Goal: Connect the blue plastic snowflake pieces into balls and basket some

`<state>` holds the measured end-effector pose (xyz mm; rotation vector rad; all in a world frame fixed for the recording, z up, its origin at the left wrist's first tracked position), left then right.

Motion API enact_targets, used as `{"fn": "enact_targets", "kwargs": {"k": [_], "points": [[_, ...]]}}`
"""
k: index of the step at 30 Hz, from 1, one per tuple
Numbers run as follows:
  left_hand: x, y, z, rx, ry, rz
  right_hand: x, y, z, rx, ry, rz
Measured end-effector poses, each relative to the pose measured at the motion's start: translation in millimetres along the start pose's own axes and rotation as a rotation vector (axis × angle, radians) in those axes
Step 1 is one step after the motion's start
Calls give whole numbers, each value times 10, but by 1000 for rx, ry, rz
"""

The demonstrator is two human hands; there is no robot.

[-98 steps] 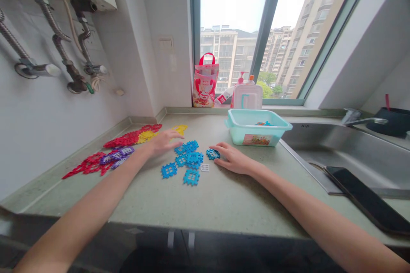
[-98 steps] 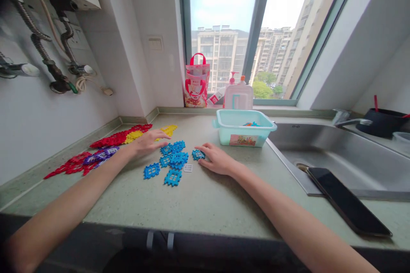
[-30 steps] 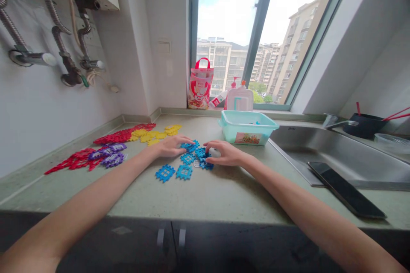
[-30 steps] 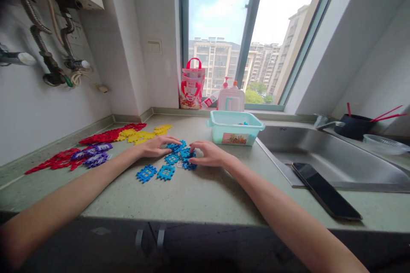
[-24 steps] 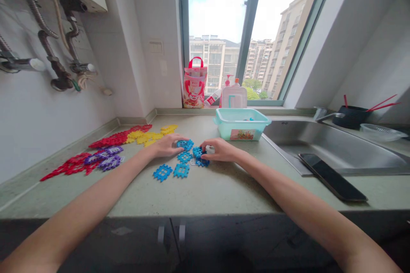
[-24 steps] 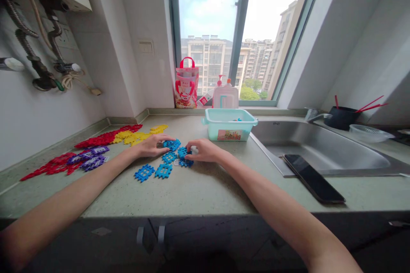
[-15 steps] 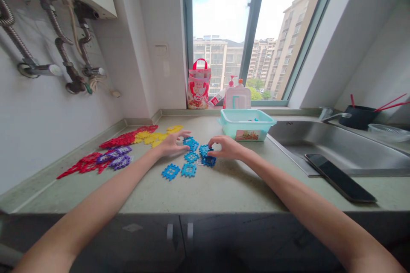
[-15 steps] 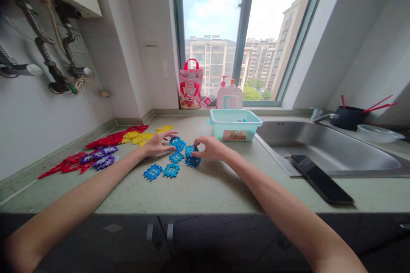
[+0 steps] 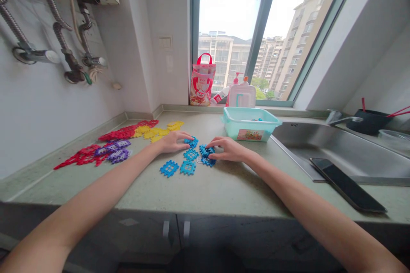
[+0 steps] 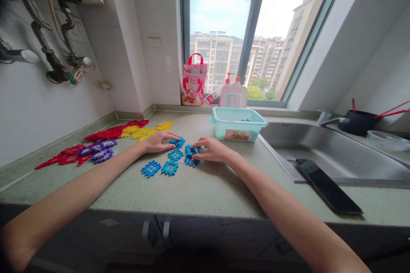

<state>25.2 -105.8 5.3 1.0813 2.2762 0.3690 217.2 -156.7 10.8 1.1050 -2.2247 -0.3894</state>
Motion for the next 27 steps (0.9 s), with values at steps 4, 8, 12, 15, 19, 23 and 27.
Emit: {"fn": "enact_targets", "kwargs": {"k": [4, 8, 12, 15, 19, 23, 27], "points": [[-42, -11, -41, -47, 62, 28, 19, 0, 8, -14, 11, -4], [-25, -11, -80, -112, 81, 27, 62, -2, 18, -26, 2, -22], [53, -10, -77, -131, 65, -23, 22, 13, -44, -110, -3, -22], [137, 1, -114, -197, 9, -111, -105, 39, -127, -228, 10, 47], [163, 18, -19, -129, -60, -155, -193, 67, -47, -208, 39, 101], [144, 11, 77, -23, -80, -147, -128, 71, 105, -72, 66, 50], [136, 10, 61, -2, -109, -127, -164, 77, 120, -40, 54, 67]]}}
Point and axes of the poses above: each hand's wrist, its own y-axis towards the middle knuckle, its own z-axis out of the palm, x = y × z, the point moved 9 cm from there along y, towards the middle knuckle, and after that the axes turned 10 degrees about -x, right-handed, at the moved point
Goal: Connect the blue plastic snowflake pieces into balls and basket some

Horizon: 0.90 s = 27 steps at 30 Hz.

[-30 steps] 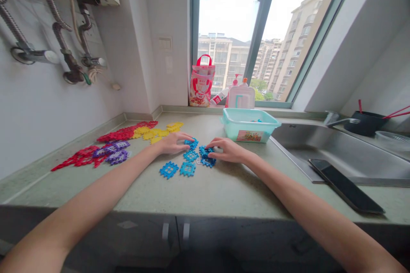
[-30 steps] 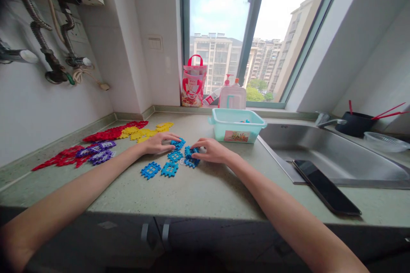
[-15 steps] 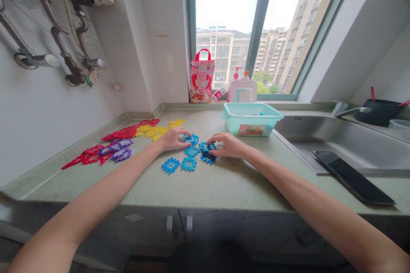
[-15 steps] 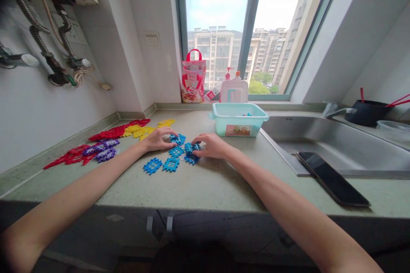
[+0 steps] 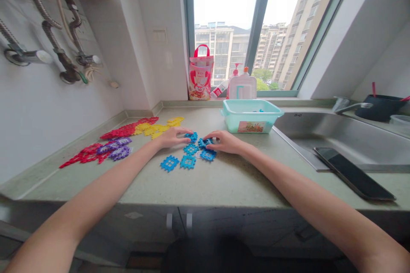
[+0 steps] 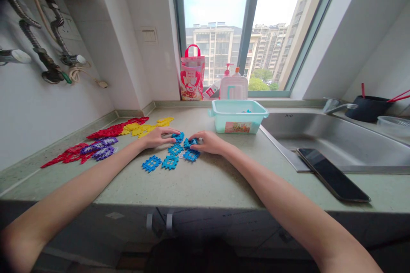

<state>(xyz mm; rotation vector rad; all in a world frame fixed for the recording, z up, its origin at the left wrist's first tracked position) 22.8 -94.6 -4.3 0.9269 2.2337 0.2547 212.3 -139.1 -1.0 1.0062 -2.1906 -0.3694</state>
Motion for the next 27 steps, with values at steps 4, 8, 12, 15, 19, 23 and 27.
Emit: {"fn": "enact_targets", "kwargs": {"k": [4, 8, 12, 15, 19, 23, 27], "points": [[-15, -5, -51, -38, 36, 44, -110, 2, -27, -3, -43, 38], [-31, -23, -99, -110, 77, 88, -233, -31, -141, -73, -80, 100], [-26, -27, -213, -256, 111, 104, -327, -58, -254, -147, -69, 166], [59, -19, -283, -326, 101, 9, -311, -36, -219, -144, 5, 162], [134, -11, -189, -216, 72, -101, -184, 16, -67, -74, 68, 92], [127, -11, -74, -93, 84, -100, -89, 30, 27, 8, 43, 17], [123, -5, -70, -71, 79, -81, -76, 24, 16, 29, 40, -24]]}}
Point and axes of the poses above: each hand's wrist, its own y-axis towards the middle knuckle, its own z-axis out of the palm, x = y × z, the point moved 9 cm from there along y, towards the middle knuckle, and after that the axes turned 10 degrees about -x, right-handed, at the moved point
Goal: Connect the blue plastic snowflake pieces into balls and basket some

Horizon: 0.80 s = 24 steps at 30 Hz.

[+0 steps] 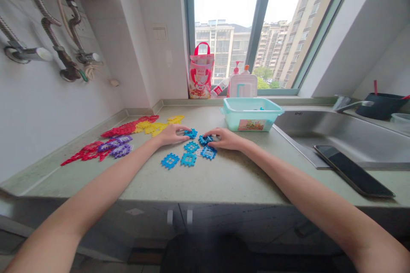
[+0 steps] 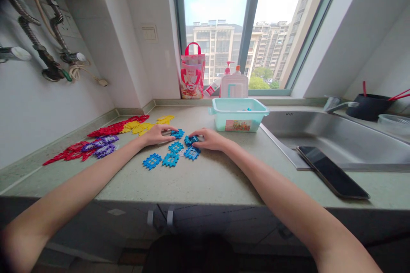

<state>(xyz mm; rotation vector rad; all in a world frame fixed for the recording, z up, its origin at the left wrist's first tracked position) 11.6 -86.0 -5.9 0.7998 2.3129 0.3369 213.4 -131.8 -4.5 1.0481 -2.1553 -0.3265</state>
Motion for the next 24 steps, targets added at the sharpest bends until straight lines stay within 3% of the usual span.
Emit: {"fn": "enact_targets", "kwargs": {"k": [11, 14, 17, 21, 24], "points": [[13, -92, -212, -89, -79, -122, -153, -74, -272, -146, -211, 113], [-122, -152, -136, 39, -196, -79, -47, -100, -389, -164, -183, 100], [-257, -225, -26, 184, -243, -18, 191, -123, -410, -105, -108, 42], [-322, -247, 19, 228, -245, 23, 505, -174, -300, 14, -108, -21], [-387, -250, 48, 262, -281, 59, 592, -208, -183, 75, -188, -7]]}}
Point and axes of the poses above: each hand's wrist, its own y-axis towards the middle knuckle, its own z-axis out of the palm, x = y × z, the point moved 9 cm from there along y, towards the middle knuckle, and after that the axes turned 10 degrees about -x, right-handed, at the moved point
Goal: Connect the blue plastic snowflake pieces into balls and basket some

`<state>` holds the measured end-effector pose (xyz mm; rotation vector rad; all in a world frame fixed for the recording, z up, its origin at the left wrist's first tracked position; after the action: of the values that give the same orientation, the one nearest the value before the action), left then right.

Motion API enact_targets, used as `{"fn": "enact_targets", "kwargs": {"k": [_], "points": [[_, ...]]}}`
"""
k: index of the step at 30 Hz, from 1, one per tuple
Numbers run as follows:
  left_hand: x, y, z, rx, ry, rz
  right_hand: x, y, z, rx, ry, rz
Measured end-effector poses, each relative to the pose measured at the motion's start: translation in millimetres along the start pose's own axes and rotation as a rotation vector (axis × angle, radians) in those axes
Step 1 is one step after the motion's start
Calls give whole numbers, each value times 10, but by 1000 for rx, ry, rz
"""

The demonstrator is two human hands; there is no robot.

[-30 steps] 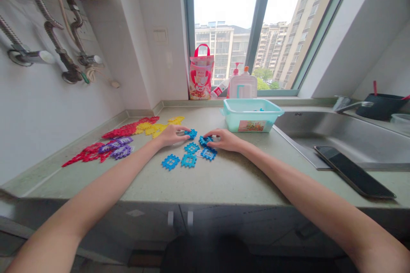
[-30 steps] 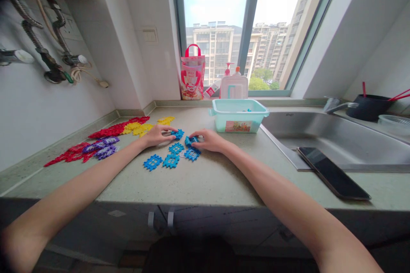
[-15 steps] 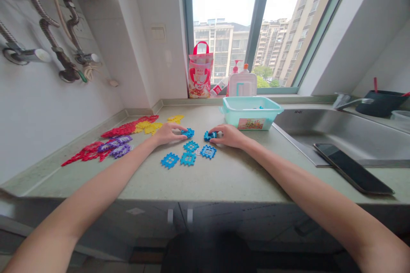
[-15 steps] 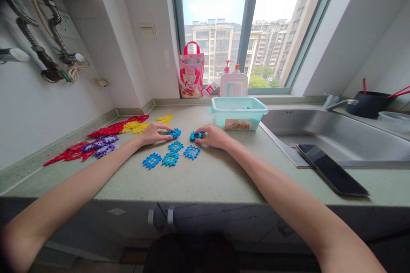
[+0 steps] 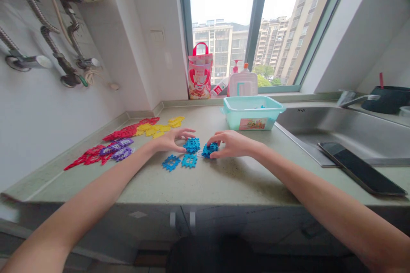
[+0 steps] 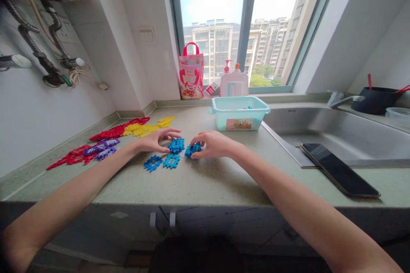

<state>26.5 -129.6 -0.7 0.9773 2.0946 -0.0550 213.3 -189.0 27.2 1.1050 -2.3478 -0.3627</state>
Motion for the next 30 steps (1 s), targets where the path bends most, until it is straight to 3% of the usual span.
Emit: {"fn": "enact_targets", "kwargs": {"k": [8, 16, 21, 26, 30], "points": [[8, 30, 7, -24, 148, -19, 5, -14, 122, -28, -107, 12], [346, 50, -242, -208, 254, -141, -340, 17, 40, -109, -167, 145], [285, 32, -376, -248, 216, -136, -382, 50, 8, -187, -90, 148], [38, -349, -662, -344, 169, -132, -21, 135, 73, -248, 17, 17], [-78, -870, -546, -250, 103, -132, 317, 188, 290, -224, 91, -37]]}}
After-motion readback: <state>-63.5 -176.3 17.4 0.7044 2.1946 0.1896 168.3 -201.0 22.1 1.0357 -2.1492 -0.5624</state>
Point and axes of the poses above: each hand's wrist, its own y-axis towards the middle knuckle, its own z-axis out of the palm, x = y × z, the point moved 9 cm from there along y, towards the middle knuckle, and after that the axes turned 10 degrees about -x, right-handed, at the moved point
